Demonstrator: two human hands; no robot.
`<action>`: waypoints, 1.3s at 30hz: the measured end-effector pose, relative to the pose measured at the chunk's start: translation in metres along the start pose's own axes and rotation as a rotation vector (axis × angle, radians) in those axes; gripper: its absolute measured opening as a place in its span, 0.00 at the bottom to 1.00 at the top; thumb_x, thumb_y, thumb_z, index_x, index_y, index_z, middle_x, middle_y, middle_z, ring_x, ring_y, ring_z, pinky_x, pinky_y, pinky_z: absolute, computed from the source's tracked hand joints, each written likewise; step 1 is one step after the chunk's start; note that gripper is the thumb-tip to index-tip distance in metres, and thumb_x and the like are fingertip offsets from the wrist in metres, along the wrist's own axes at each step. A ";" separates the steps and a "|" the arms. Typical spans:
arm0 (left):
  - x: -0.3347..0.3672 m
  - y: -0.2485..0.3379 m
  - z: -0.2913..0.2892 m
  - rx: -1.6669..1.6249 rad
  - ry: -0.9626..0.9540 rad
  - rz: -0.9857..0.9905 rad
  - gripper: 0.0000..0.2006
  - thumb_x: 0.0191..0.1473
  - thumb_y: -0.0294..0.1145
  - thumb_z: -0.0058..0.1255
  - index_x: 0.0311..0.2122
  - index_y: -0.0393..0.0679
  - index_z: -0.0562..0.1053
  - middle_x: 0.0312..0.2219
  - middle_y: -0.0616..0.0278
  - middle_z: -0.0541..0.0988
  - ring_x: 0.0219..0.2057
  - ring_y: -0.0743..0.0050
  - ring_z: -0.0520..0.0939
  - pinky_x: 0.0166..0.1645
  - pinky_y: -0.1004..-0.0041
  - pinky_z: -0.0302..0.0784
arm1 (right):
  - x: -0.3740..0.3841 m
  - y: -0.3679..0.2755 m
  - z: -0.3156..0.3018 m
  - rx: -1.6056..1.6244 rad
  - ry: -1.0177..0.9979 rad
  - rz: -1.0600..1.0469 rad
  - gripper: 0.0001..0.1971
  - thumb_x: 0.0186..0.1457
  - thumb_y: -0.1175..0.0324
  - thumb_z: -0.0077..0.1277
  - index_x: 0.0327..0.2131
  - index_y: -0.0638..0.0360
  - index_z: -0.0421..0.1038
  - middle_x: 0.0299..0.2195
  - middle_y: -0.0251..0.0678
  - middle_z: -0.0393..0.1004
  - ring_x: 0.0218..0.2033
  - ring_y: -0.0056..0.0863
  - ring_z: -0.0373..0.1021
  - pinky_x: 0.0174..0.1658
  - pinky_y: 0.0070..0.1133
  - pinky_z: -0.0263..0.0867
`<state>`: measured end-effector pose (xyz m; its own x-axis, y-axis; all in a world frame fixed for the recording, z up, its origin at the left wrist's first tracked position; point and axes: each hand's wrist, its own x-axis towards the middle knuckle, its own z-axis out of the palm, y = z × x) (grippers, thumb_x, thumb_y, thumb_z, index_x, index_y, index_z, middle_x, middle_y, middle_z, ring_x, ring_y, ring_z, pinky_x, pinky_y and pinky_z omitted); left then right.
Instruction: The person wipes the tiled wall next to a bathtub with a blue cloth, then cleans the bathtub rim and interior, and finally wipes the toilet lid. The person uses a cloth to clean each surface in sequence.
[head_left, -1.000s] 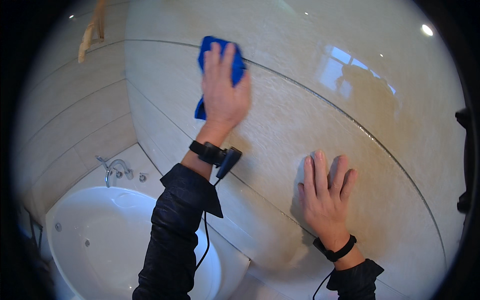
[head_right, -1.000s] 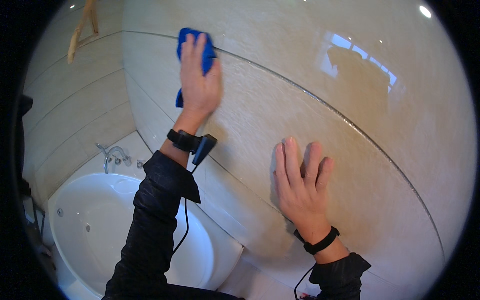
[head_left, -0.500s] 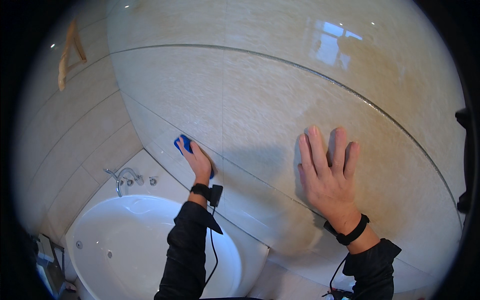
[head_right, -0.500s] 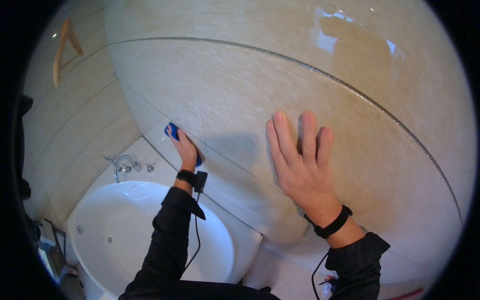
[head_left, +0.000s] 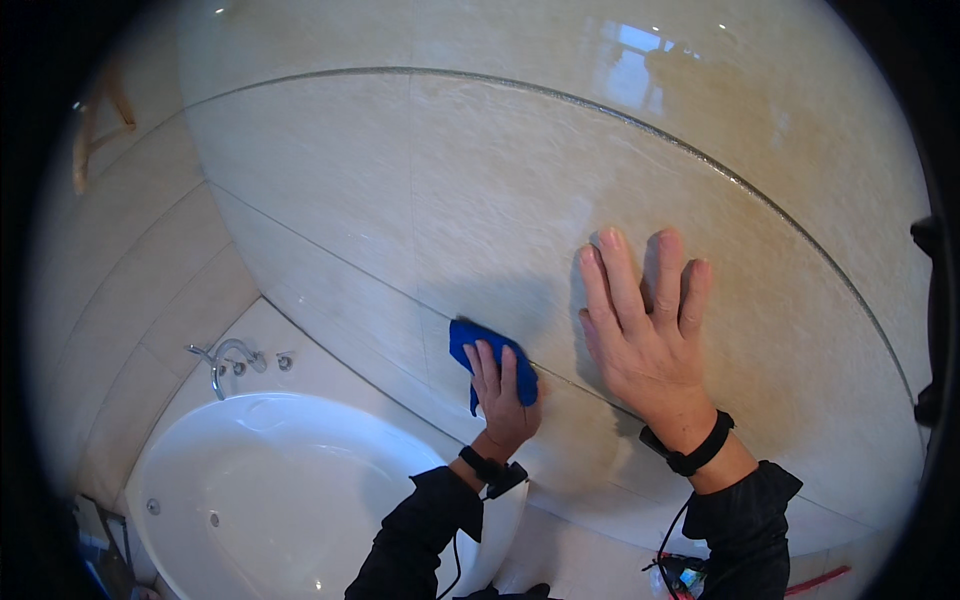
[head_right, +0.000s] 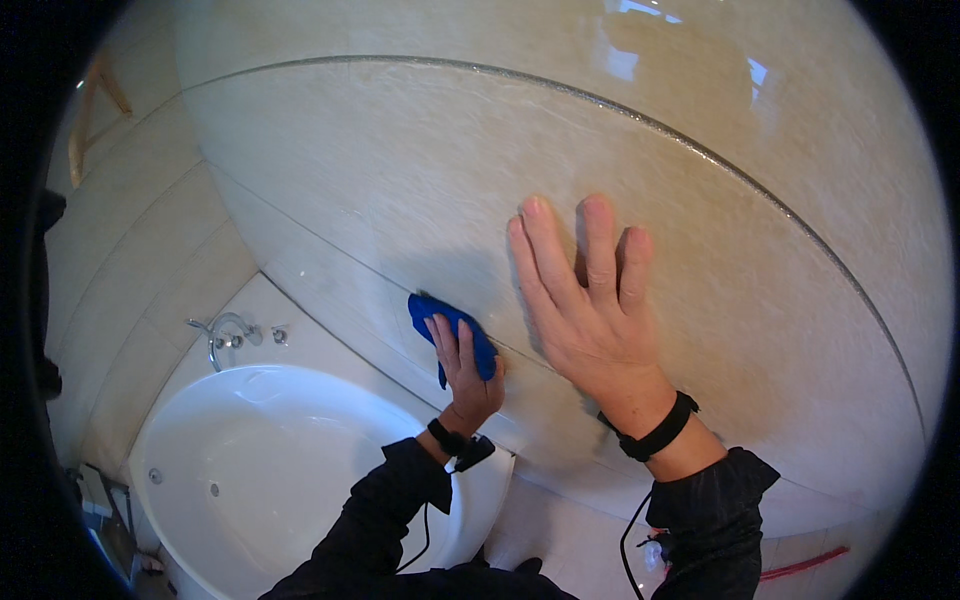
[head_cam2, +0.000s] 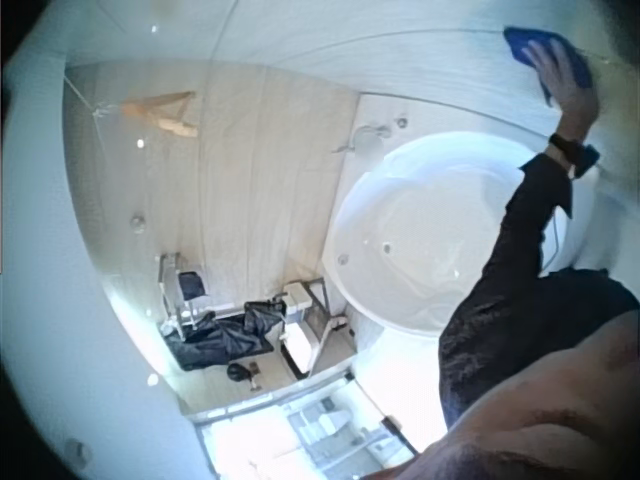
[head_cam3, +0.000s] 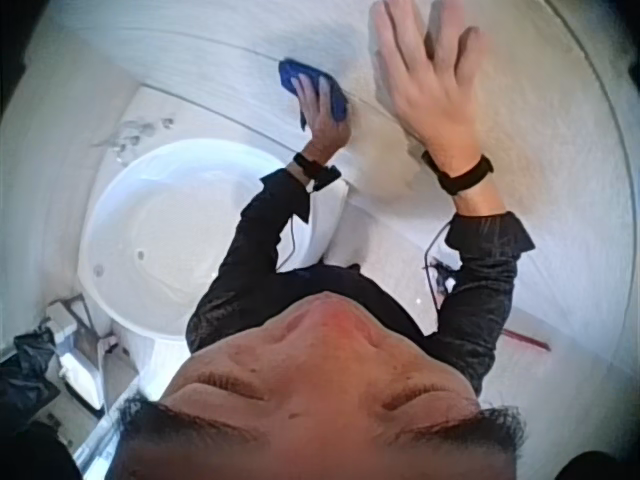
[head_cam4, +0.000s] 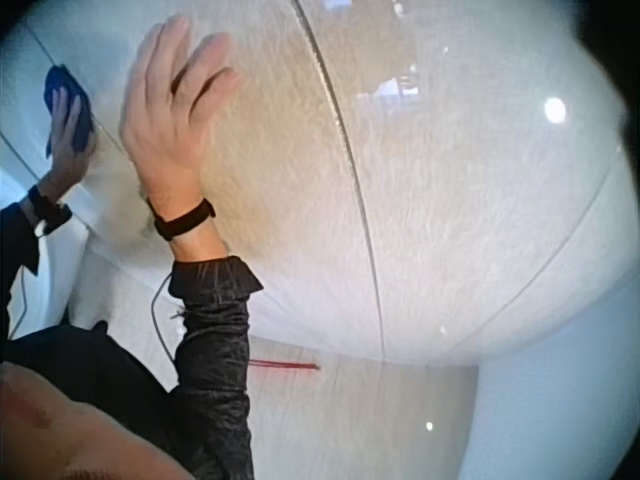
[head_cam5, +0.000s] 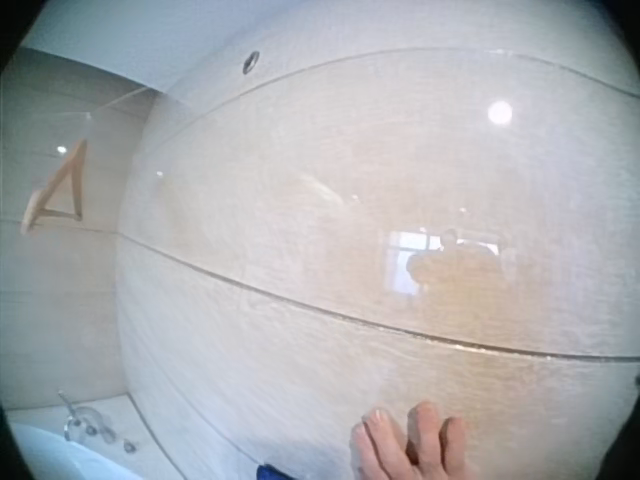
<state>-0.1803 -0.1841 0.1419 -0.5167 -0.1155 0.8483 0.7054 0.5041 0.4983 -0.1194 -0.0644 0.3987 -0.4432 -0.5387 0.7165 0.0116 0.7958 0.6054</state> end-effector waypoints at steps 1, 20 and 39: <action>0.009 -0.001 0.000 0.042 0.006 0.072 0.40 0.56 0.36 0.62 0.71 0.36 0.62 0.72 0.26 0.52 0.71 0.09 0.52 0.70 0.31 0.53 | 0.000 -0.001 0.001 0.008 0.007 0.009 0.24 0.61 0.67 0.52 0.62 0.56 0.74 0.69 0.35 0.66 0.70 0.58 0.60 0.72 0.54 0.48; 0.074 -0.089 -0.027 -0.304 0.352 -0.619 0.31 0.72 0.34 0.42 0.71 0.25 0.54 0.73 0.34 0.53 0.74 0.38 0.55 0.77 0.54 0.47 | 0.009 -0.005 0.025 -0.060 0.192 0.030 0.22 0.60 0.63 0.53 0.57 0.49 0.77 0.66 0.29 0.68 0.66 0.48 0.64 0.67 0.45 0.58; -0.086 0.041 0.053 0.126 -0.597 0.052 0.37 0.62 0.40 0.57 0.72 0.42 0.59 0.71 0.40 0.58 0.73 0.23 0.54 0.70 0.41 0.59 | -0.064 -0.024 -0.011 0.697 0.127 0.100 0.21 0.58 0.68 0.56 0.53 0.68 0.75 0.59 0.51 0.72 0.66 0.50 0.65 0.69 0.47 0.59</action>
<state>-0.1325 -0.1082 0.0805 -0.6918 0.3930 0.6058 0.6928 0.5979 0.4032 -0.0813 -0.0522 0.3418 -0.3614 -0.4481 0.8177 -0.5475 0.8118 0.2029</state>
